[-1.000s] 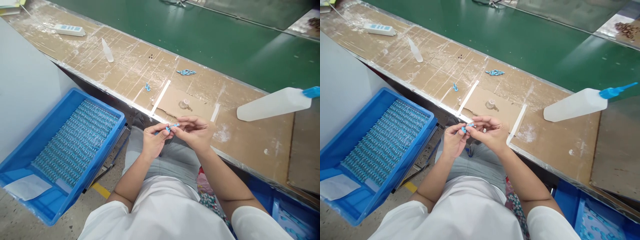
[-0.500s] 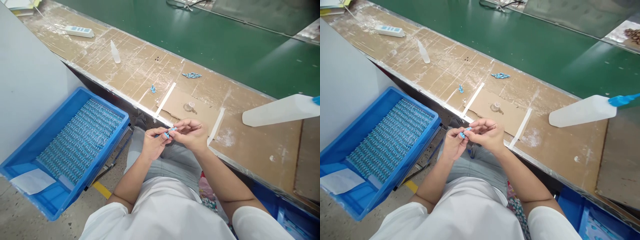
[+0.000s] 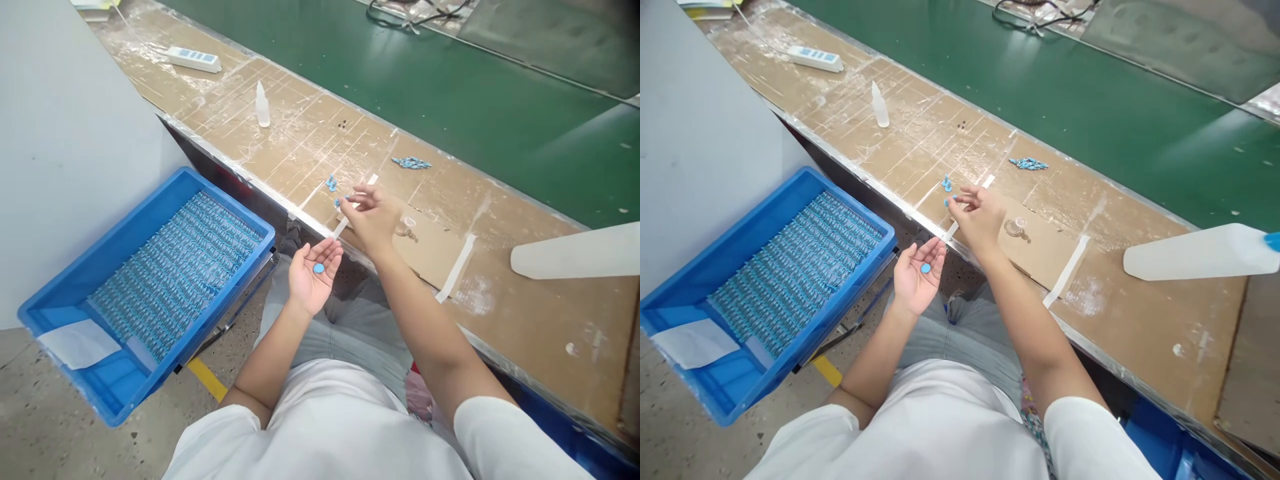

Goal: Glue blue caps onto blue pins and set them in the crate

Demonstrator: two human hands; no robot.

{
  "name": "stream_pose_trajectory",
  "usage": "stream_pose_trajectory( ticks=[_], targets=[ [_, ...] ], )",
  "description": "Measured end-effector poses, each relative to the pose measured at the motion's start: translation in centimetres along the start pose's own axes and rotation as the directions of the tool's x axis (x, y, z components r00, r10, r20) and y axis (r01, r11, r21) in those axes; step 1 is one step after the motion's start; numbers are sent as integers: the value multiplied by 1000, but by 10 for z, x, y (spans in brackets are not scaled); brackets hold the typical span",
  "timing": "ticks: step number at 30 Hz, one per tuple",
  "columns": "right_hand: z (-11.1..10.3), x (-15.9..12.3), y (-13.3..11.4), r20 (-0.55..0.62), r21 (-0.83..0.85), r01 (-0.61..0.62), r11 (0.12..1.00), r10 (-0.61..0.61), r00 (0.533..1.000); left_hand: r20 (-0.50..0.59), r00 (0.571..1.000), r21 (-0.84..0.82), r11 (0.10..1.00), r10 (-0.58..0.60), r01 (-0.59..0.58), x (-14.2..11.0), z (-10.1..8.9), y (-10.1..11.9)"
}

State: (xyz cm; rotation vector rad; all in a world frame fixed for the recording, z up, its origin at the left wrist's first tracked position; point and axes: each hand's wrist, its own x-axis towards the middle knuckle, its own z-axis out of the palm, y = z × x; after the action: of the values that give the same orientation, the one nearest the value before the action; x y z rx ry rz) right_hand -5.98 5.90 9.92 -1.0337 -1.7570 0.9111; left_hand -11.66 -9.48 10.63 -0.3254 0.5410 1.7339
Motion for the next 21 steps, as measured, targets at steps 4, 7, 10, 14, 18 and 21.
stream_pose_trajectory(
  ticks=[4,7,10,14,18,21],
  targets=[
    [19,32,27,111,-445,120,887,-79,991,-5,999,-5,999,35,-35,0,-8,10],
    [25,40,34,131,-549,138,824,-79,988,-22,998,-6,999,53,-53,0,-11,16],
    [27,41,38,122,-562,131,817,-75,990,-35,997,-14,998,63,-63,0,-12,21],
    [26,43,41,107,-548,132,826,-87,990,-25,997,-18,998,67,-68,2,-14,23],
    [15,28,23,78,-507,179,843,-161,984,10,994,5,994,113,-113,3,-11,23],
    [-1,-11,-5,88,-384,266,884,-252,964,41,987,26,988,154,-155,2,-8,24]
  ],
)
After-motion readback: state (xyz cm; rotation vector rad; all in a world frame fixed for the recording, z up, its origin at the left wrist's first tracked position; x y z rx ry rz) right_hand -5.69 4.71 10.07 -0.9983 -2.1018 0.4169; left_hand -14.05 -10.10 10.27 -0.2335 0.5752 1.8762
